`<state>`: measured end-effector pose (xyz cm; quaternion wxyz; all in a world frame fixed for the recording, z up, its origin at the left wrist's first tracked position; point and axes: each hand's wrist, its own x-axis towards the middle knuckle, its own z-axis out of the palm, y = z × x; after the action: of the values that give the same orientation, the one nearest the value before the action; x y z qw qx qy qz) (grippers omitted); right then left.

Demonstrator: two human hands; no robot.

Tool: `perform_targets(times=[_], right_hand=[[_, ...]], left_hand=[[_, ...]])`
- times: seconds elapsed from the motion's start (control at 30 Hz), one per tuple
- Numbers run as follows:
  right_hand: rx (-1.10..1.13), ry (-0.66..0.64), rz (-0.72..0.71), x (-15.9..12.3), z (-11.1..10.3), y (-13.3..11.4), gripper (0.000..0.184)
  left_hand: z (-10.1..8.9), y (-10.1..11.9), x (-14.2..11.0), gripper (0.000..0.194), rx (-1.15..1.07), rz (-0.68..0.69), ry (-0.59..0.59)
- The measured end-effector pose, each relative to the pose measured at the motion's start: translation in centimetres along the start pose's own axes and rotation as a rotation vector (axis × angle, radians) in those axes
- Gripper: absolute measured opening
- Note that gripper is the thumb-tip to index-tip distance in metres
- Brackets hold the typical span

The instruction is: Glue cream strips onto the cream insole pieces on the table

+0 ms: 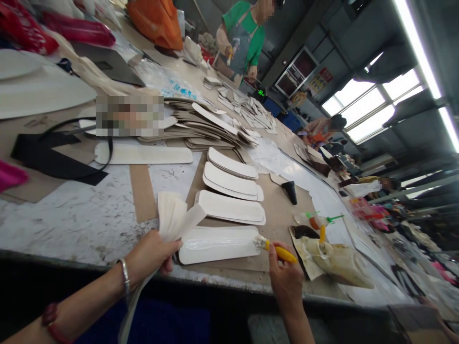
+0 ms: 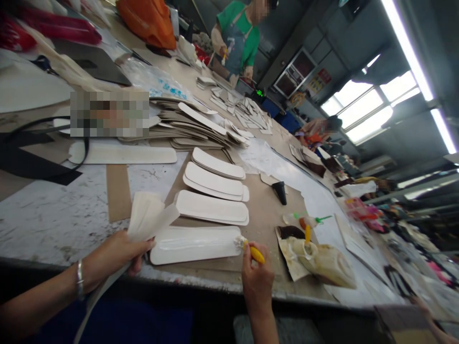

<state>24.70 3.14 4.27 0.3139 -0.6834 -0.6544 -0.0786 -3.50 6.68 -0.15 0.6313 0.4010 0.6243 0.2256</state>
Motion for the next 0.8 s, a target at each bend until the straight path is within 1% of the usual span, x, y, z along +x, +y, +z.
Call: perform_targets(times=[0.07,0.13,0.23,0.3,0.37,0.43,0.5,0.57,0.63,0.7,0.77,0.8], right_hand=[[0.002,0.012,-0.021,-0.1,0.0,-0.3,0.026],[0.013,0.008,-0.048,-0.4,0.2,-1.0,0.023],[0.076,-0.022,-0.113,-1.0,0.5,-2.3,0.017],[0.123,-0.031,-0.133,-1.2,0.5,-2.9,0.013],[0.121,-0.018,-0.140,-1.2,0.4,-2.7,0.011],[0.079,-0.004,-0.160,-1.2,0.4,-2.1,0.011],[0.057,-0.021,-0.176,-1.4,0.7,-1.6,0.011],[0.105,-0.044,-0.164,-1.8,1.3,-2.1,0.011],[0.217,-0.060,-0.100,-2.3,1.8,-3.8,0.011],[0.360,-0.093,0.013,-2.9,2.3,-6.5,0.011],[0.508,-0.166,0.130,-3.3,2.8,-9.1,0.013],[0.570,-0.205,0.163,-3.4,3.1,-10.0,0.014]], left_hand=[[0.0,-0.1,0.0,0.042,0.004,0.012,-0.001],[0.0,-0.2,0.0,0.037,-0.013,0.018,-0.012],[0.0,-0.6,0.2,0.030,-0.047,0.024,-0.026],[0.0,-0.8,0.3,0.030,-0.054,0.038,-0.026],[0.0,-0.9,0.3,0.030,-0.067,0.043,-0.027],[0.1,-0.8,0.2,0.026,-0.091,0.042,-0.033],[0.1,-0.5,0.0,0.023,-0.111,0.041,-0.035],[0.1,-0.3,-0.2,0.021,-0.118,0.041,-0.028],[0.0,-0.1,-0.2,0.020,-0.122,0.035,-0.019],[0.0,-0.1,-0.2,0.020,-0.123,0.031,-0.017],[0.1,-0.2,-0.1,0.021,-0.117,0.025,-0.019],[0.1,-0.3,0.0,0.021,-0.113,0.022,-0.020]])
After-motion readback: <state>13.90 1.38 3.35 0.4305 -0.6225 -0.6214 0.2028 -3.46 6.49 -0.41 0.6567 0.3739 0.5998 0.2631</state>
